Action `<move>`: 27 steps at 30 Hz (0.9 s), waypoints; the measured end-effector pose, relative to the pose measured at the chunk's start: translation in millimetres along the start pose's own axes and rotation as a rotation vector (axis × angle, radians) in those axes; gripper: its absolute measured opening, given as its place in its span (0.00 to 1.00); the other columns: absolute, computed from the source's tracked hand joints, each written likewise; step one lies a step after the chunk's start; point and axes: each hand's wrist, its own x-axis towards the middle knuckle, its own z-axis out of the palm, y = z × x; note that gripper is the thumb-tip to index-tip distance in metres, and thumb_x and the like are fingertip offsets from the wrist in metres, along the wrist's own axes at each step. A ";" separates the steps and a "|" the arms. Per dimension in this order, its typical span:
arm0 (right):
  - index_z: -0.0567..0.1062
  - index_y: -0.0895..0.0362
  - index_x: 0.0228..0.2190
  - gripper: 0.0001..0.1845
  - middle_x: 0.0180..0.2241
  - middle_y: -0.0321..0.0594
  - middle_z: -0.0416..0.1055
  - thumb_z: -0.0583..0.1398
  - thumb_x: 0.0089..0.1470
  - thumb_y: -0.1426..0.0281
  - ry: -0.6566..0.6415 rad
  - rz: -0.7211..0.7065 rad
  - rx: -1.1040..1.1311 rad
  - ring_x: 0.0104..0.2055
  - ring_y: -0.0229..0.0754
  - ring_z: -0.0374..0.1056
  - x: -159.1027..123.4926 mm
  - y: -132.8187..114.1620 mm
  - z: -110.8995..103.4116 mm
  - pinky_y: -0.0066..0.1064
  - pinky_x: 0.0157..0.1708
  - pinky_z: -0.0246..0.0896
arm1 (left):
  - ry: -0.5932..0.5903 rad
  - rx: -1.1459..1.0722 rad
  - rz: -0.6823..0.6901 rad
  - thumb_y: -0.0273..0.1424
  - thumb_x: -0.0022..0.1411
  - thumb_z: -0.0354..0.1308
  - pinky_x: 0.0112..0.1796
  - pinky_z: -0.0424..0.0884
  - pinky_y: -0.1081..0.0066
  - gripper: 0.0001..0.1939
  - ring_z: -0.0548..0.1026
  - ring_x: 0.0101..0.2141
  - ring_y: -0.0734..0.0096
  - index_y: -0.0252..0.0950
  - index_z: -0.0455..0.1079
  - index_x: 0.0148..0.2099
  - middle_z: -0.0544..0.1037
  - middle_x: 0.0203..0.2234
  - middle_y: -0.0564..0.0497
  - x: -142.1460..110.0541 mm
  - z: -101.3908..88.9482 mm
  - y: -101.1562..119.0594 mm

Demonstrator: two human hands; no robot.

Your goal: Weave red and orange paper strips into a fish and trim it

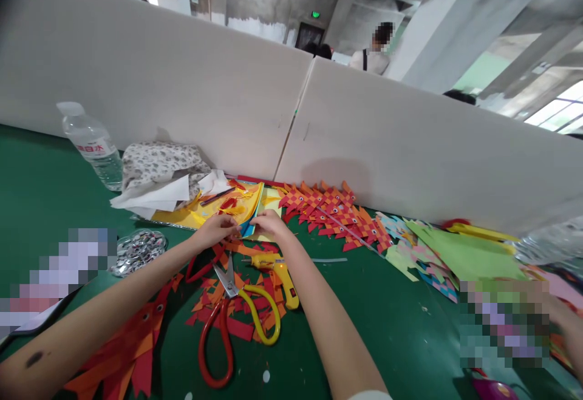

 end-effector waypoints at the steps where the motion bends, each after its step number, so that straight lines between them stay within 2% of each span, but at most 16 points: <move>1: 0.67 0.59 0.47 0.17 0.47 0.44 0.66 0.57 0.58 0.66 -0.001 -0.017 0.016 0.44 0.44 0.67 -0.5 0.2 1.2 0.42 0.42 0.66 | -0.002 -0.011 -0.003 0.43 0.53 0.55 0.22 0.70 0.75 0.13 0.78 0.29 0.66 0.37 0.66 0.29 0.78 0.24 0.52 0.3 -0.3 -0.8; 6: 0.67 0.59 0.48 0.17 0.47 0.44 0.66 0.57 0.58 0.66 -0.032 -0.091 0.100 0.44 0.44 0.67 -3.9 0.7 5.0 0.42 0.42 0.66 | -0.015 -0.050 0.005 0.43 0.51 0.57 0.22 0.70 0.74 0.13 0.76 0.25 0.69 0.37 0.66 0.29 0.76 0.20 0.54 0.3 -1.7 -2.9; 11: 0.67 0.59 0.47 0.16 0.46 0.44 0.67 0.57 0.58 0.66 -0.074 -0.142 0.151 0.43 0.43 0.68 -9.2 3.0 -0.8 0.41 0.41 0.66 | -0.033 -0.095 0.003 0.43 0.51 0.58 0.24 0.70 0.75 0.14 0.77 0.28 0.68 0.36 0.64 0.29 0.78 0.24 0.52 -1.6 -1.7 -2.5; 14: 0.68 0.59 0.46 0.16 0.45 0.43 0.68 0.57 0.58 0.66 -0.070 -0.165 0.166 0.42 0.42 0.68 -9.0 6.7 -2.6 0.39 0.39 0.67 | -0.037 -0.104 -0.012 0.42 0.51 0.58 0.24 0.70 0.75 0.14 0.78 0.29 0.68 0.36 0.64 0.29 0.78 0.25 0.52 -1.7 -2.1 -2.3; 19: 0.68 0.60 0.44 0.14 0.42 0.41 0.69 0.57 0.58 0.67 -0.030 -0.233 0.168 0.37 0.39 0.69 -0.9 15.6 2.7 0.35 0.35 0.68 | -0.078 -0.099 -0.064 0.42 0.50 0.61 0.25 0.70 0.74 0.14 0.76 0.27 0.68 0.36 0.67 0.30 0.76 0.21 0.55 0.4 -3.8 1.0; 22: 0.70 0.61 0.41 0.11 0.36 0.39 0.71 0.57 0.58 0.67 0.023 -0.294 0.156 0.32 0.36 0.69 4.1 19.9 6.3 0.31 0.31 0.68 | -0.120 -0.103 -0.124 0.39 0.58 0.57 0.30 0.72 0.69 0.13 0.75 0.31 0.69 0.33 0.69 0.38 0.76 0.29 0.52 1.5 -4.6 6.4; 24: 0.70 0.61 0.36 0.10 0.30 0.36 0.72 0.61 0.54 0.67 0.045 -0.335 0.150 0.28 0.35 0.69 5.5 21.5 7.0 0.30 0.29 0.68 | -0.147 -0.111 -0.164 0.36 0.62 0.54 0.36 0.73 0.64 0.14 0.74 0.36 0.68 0.32 0.67 0.46 0.74 0.39 0.47 1.2 -5.2 10.6; 27: 0.69 0.59 0.31 0.20 0.21 0.30 0.71 0.71 0.36 0.67 0.044 -0.381 0.148 0.23 0.36 0.69 5.1 22.8 5.5 0.29 0.27 0.67 | -0.175 -0.121 -0.207 0.35 0.63 0.53 0.40 0.72 0.59 0.16 0.73 0.41 0.64 0.34 0.65 0.51 0.71 0.45 0.45 -0.3 -6.2 15.8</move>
